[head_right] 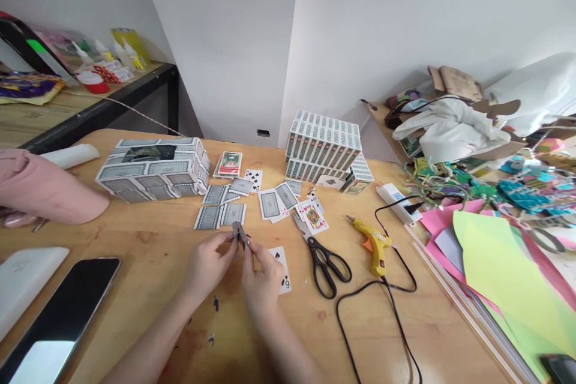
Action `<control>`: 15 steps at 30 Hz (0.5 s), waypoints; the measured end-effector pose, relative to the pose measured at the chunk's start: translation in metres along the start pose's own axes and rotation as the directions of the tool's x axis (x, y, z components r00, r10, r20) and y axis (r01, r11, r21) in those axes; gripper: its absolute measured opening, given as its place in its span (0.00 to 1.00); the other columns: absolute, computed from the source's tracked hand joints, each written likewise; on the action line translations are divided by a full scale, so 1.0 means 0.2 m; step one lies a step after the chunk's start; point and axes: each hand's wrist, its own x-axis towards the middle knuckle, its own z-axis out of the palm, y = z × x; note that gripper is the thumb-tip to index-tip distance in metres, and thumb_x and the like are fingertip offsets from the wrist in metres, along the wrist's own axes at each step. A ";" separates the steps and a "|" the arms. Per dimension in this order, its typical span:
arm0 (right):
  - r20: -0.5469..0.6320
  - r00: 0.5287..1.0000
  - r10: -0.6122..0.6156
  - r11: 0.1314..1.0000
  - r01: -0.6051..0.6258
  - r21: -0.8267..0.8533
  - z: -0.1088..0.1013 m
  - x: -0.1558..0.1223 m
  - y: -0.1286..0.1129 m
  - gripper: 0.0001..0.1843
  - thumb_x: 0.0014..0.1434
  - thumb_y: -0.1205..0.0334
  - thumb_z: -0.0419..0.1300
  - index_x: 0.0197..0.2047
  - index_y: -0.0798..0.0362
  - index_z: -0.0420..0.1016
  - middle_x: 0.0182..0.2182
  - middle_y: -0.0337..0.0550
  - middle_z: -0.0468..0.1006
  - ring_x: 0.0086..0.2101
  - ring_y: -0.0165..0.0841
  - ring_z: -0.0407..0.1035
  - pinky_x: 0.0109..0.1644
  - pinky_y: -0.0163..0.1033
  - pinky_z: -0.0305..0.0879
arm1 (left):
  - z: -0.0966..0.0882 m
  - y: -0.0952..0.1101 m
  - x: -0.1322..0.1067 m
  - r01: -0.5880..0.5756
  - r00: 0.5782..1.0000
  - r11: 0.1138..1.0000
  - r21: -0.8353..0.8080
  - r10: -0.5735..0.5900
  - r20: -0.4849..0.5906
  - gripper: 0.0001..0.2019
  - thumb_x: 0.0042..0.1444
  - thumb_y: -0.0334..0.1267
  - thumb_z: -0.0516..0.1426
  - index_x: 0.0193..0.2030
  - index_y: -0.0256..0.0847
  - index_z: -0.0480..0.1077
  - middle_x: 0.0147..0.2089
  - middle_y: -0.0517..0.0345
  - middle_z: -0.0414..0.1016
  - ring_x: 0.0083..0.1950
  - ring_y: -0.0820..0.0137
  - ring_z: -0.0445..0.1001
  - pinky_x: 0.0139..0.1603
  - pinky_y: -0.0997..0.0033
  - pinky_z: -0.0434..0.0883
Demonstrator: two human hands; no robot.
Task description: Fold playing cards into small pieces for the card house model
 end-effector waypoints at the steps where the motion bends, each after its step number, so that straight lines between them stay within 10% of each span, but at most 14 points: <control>1: 0.009 1.000 0.021 1.000 -0.021 0.007 0.01 0.00 0.00 0.10 0.55 0.62 0.55 0.33 0.54 0.77 0.28 0.44 0.81 0.27 0.32 0.75 0.32 0.32 0.69 | 0.01 0.00 -0.01 -0.013 1.000 0.999 0.033 0.014 -0.020 0.08 0.53 0.36 0.53 0.33 0.41 0.73 0.31 0.56 0.78 0.33 0.68 0.76 0.36 0.70 0.71; 15: 0.063 0.967 0.248 0.952 -0.255 0.167 -0.03 0.06 0.04 0.10 0.52 0.58 0.58 0.31 0.56 0.77 0.29 0.46 0.80 0.29 0.35 0.74 0.35 0.36 0.69 | 0.00 0.00 0.01 -0.001 0.991 0.999 -0.040 0.006 0.131 0.06 0.54 0.34 0.51 0.29 0.40 0.67 0.31 0.57 0.73 0.34 0.70 0.72 0.35 0.72 0.68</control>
